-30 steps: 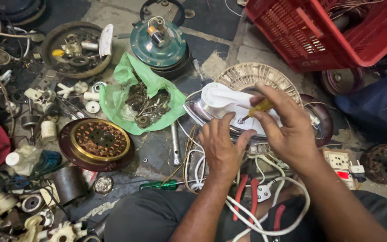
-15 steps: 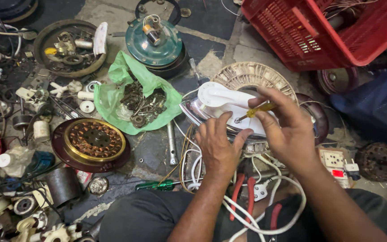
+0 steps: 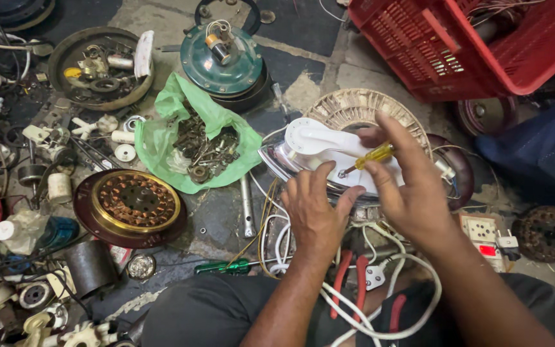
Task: The person sits on the floor of a cluttered repair workshop and repairs an electric iron. They use a wrench and then a screwdriver to loosen and remove screws from the iron's base, lift off the white handle cover, work on the internal parts, and continue unscrewing components while holding the iron steady.
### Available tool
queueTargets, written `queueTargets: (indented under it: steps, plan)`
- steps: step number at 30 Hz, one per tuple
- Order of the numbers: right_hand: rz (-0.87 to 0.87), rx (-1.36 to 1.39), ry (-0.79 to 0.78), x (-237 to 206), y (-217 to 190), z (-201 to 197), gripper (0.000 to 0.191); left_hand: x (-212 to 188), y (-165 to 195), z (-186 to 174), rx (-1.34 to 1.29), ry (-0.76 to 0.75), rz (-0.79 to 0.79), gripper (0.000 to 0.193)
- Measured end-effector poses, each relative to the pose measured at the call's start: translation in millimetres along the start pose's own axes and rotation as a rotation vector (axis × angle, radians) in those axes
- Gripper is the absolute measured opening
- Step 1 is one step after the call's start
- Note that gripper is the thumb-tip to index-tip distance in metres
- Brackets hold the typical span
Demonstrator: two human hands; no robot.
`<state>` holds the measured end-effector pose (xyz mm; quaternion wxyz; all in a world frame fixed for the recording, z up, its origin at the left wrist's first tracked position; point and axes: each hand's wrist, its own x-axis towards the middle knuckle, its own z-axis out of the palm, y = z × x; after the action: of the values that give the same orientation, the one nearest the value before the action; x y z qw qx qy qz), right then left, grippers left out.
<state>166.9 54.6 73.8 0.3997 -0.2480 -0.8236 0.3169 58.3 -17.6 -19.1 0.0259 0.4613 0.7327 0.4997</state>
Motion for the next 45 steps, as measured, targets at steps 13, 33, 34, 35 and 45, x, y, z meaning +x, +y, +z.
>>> queueTargets:
  steps: [13,33,34,35,45]
  plan:
    - [-0.099,-0.224,-0.006,2.4,8.3,0.2,0.053,0.4,0.1,0.8,0.005,0.01,0.012,0.062]
    - [0.003,-0.017,-0.04,3.7,-4.4,-9.1,0.045,-0.1,0.2,2.4,0.005,0.026,0.016,0.061]
    - [0.042,0.019,-0.037,3.5,-3.7,-9.3,0.04,-0.4,0.0,2.8,0.005,0.024,0.016,0.062]
    - [0.034,-0.026,-0.021,3.8,-2.4,-9.1,0.037,-0.3,-0.4,3.0,0.006,0.021,0.016,0.062]
    - [-0.149,-0.372,-0.09,17.3,-6.2,-12.0,0.044,0.0,-0.3,1.2,-0.003,0.01,0.016,0.062]
